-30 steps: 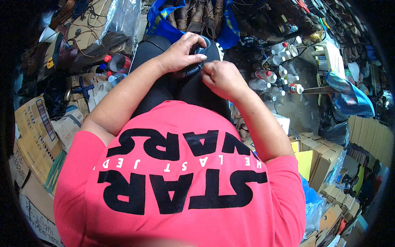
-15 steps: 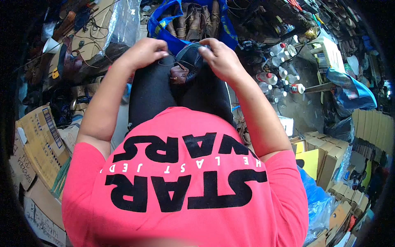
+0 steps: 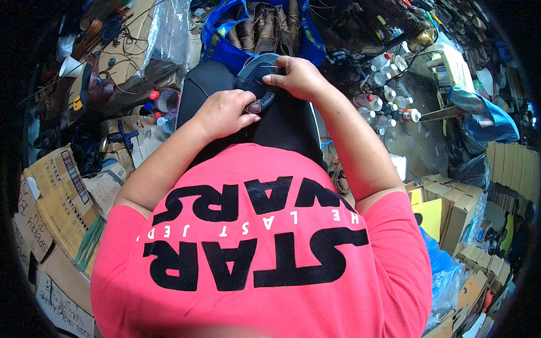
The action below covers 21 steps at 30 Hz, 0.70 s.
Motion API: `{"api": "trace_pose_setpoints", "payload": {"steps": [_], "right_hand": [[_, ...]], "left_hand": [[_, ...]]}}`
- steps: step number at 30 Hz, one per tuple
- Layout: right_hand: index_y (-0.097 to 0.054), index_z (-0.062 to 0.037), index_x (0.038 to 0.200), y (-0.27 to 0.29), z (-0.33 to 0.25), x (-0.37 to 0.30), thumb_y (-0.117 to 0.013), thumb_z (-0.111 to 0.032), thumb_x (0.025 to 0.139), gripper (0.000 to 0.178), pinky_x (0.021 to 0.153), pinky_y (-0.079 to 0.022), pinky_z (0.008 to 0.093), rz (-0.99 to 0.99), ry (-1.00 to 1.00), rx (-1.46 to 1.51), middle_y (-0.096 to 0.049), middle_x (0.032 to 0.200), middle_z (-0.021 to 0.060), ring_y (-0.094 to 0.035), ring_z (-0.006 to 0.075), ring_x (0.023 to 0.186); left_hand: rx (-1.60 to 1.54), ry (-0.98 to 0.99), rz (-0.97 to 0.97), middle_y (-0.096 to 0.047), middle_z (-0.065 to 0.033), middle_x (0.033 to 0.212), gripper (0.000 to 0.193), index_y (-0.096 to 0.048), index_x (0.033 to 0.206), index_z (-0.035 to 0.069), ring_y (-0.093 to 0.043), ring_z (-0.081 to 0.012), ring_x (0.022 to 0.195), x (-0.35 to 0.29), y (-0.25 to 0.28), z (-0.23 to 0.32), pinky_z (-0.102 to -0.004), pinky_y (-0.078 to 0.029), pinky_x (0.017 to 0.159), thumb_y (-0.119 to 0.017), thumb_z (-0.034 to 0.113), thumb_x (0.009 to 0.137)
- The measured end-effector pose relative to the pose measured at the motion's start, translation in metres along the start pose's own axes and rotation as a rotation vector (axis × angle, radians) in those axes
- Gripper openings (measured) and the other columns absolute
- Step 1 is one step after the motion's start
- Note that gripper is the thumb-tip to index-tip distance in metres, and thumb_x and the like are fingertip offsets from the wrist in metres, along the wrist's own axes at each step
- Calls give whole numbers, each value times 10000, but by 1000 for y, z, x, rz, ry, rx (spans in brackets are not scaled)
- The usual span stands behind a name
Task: Lacing and adjusting the leather components of a shoe upper.
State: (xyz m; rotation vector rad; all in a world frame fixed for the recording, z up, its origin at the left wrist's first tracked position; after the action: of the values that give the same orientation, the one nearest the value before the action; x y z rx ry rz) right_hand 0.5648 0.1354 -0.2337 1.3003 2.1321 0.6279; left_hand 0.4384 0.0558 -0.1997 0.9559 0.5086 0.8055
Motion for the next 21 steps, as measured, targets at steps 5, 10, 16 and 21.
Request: {"api": "trace_pose_setpoints", "payload": {"steps": [5,10,16,21], "right_hand": [[-579,5,1078,31,-18,-28,-634,-320,882,383,797,-477,332,276,140,222,-649,921,166,-626,235,898],[-596,-6,997,42,-24,-65,-556,-195,930,204,757,-475,317,237,120,157,-639,870,134,-617,214,823],[-698,-77,971,35,-50,-72,-598,-124,844,169,745,-518,352,171,207,-121,-669,896,166,-658,307,841],[-705,-91,977,30,-50,-70,-608,-141,813,197,738,-527,370,113,161,-181,-675,872,167,-666,312,813]], "left_hand": [[48,-6,-20,-634,-130,886,294,-662,931,48,-627,-316,877,3,16,2,-406,-495,785,-713,285,764],[-303,-103,301,-642,-130,1050,264,-673,1020,55,-619,-278,990,35,53,-12,-348,-476,877,-696,168,782],[-348,-79,32,-642,-99,995,234,-634,965,37,-611,-225,958,79,26,-19,-315,-444,906,-718,123,764],[-603,-12,-237,-650,-39,918,196,-650,975,22,-581,-128,950,82,10,-26,-286,-429,904,-680,107,801]]}}
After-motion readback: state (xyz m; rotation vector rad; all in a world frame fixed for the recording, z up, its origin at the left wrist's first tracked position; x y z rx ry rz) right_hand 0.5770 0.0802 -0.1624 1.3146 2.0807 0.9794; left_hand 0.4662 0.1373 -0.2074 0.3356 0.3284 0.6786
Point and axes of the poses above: each hand's wrist, its own x-axis towards the middle knuckle, its own y-axis out of the back of the hand, z = x × y, the point moved 9 cm from there along x, towards the middle knuckle
